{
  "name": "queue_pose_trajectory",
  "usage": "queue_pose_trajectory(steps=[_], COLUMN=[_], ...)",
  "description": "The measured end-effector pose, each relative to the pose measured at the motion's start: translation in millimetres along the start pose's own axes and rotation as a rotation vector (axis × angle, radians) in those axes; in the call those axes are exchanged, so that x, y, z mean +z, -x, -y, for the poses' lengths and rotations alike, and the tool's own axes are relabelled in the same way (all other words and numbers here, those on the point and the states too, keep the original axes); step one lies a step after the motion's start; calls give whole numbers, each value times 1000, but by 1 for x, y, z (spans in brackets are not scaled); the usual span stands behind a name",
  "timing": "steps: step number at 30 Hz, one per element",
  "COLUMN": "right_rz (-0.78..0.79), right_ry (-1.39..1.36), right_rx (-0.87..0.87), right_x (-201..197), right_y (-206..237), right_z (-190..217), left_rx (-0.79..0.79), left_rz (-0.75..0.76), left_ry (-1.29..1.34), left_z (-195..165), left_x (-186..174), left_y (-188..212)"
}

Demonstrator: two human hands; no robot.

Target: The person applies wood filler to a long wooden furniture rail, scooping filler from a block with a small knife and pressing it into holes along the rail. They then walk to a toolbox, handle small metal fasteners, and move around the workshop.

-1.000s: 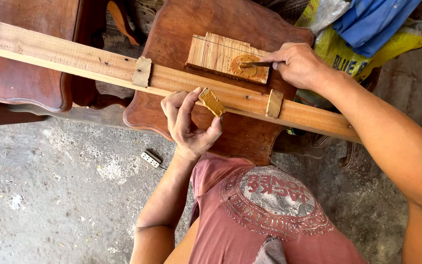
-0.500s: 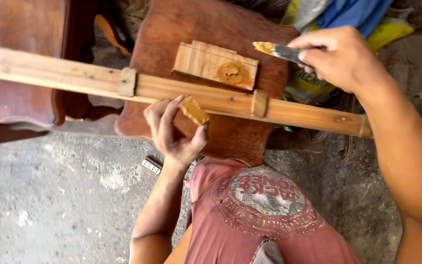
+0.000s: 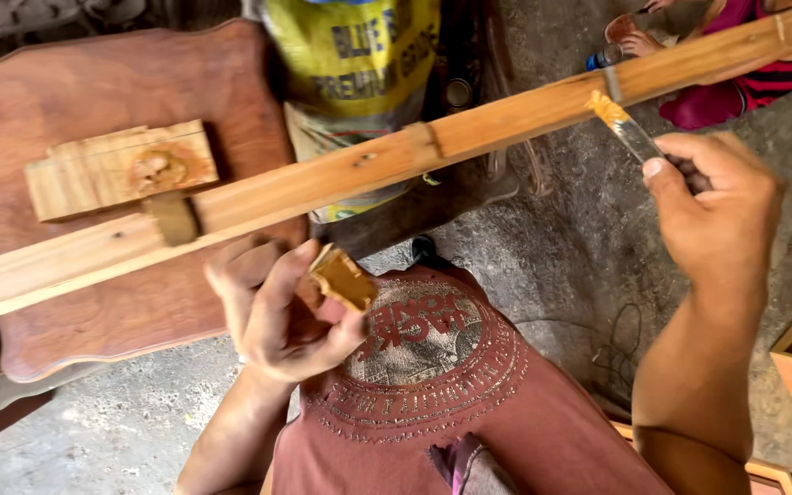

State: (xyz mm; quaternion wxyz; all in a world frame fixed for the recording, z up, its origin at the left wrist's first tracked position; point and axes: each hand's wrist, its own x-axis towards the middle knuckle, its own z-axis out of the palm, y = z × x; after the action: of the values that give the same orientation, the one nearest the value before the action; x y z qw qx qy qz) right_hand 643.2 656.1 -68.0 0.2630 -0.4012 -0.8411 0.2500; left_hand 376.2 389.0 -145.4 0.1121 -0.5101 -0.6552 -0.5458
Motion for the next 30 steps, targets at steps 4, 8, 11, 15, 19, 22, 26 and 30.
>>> queue_pose_trajectory(steps=[4,8,11,15,19,22,26,30], right_rz=[-61,-51,-5,68,125,99,69,87], right_ry=[157,111,135,236,344,500,755,743], right_rx=[-25,-146,-247,-325,-323,-400,-489,-469], right_x=[-29,-40,-42,-34,-23,-20,-20,-16], right_y=[5,-9,-28,-54,-69,-71,-67,-63], right_z=[-81,-128,-140,-138,-131,-127,-122,-115], left_rx=[54,25,-19,-27,-58,-90,-88,-84], left_rz=[99,189,213,233,234,226,206,218], left_ry=[107,132,112,152,177,196,198,208], left_z=[-35,-59,-61,-49,-31,-22,-18,-16], left_x=[75,147,192,238,263,269,269,266], left_y=[-24,-38,-48,-63,-77,-78,-72,-71])
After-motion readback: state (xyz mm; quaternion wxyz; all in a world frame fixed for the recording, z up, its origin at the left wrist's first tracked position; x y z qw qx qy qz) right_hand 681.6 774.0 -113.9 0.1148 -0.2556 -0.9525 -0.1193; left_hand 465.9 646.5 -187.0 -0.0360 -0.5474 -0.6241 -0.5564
